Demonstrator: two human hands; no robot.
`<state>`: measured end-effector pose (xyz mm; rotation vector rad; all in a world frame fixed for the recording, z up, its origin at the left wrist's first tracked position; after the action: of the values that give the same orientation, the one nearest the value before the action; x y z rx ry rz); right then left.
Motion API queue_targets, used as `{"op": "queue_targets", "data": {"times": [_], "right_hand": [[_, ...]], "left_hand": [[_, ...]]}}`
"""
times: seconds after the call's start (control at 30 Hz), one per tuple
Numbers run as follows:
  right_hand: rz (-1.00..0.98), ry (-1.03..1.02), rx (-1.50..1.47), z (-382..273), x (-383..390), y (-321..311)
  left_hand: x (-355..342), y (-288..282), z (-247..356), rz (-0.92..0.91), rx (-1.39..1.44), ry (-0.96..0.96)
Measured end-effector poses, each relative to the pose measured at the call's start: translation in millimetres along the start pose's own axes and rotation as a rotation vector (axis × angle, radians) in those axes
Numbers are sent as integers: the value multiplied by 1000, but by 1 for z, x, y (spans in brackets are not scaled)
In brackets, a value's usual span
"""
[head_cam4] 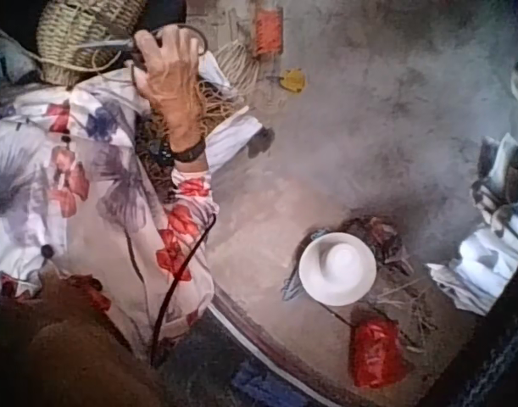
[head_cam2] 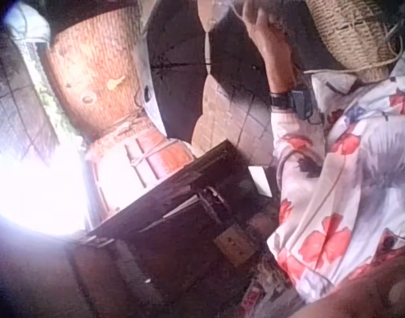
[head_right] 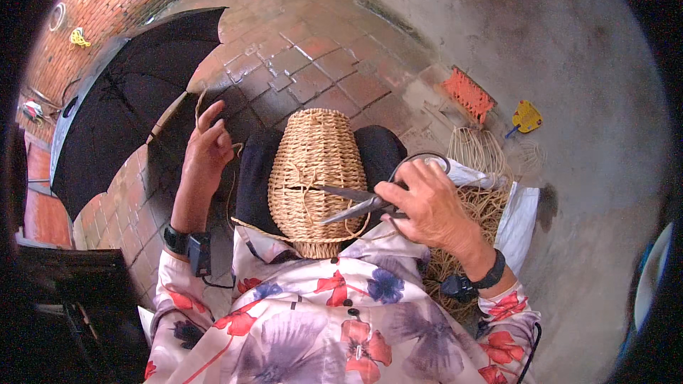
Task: Weaving a small basket or container using natural fibers and trimming excess material with scissors.
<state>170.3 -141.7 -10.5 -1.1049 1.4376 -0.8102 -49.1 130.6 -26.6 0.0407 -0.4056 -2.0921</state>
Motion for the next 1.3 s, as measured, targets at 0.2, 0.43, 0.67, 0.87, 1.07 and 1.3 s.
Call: {"op": "queue_targets", "data": {"times": [0.2,0.43,0.67,0.87,1.07,1.3], "right_hand": [[36,-59,30,-17,-21,21],[-8,-146,-3,-26,-37,19],[-33,-157,16,-29,-39,21],[-148,-95,-87,-20,-24,14],[-121,-32,-81,-18,-22,10],[-94,-51,-55,-23,-29,11]], "left_hand": [[0,-25,-12,-71,74,-42],[4,-11,-27,-159,38,-147],[17,28,-30,-594,-365,-52],[10,38,-34,-626,-575,63],[8,34,-37,-622,-590,15],[7,35,-37,-632,-567,39]]}}
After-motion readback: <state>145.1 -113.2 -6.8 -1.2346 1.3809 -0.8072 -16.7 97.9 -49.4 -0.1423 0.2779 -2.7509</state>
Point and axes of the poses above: each hand's wrist, its own x-axis away from the middle knuckle, its own y-axis out of the palm, z = x × y, the point moved 1 cm from there along -x, towards the middle knuckle, and after that the axes turned 4 degrees about x, right-handed, at the moved point
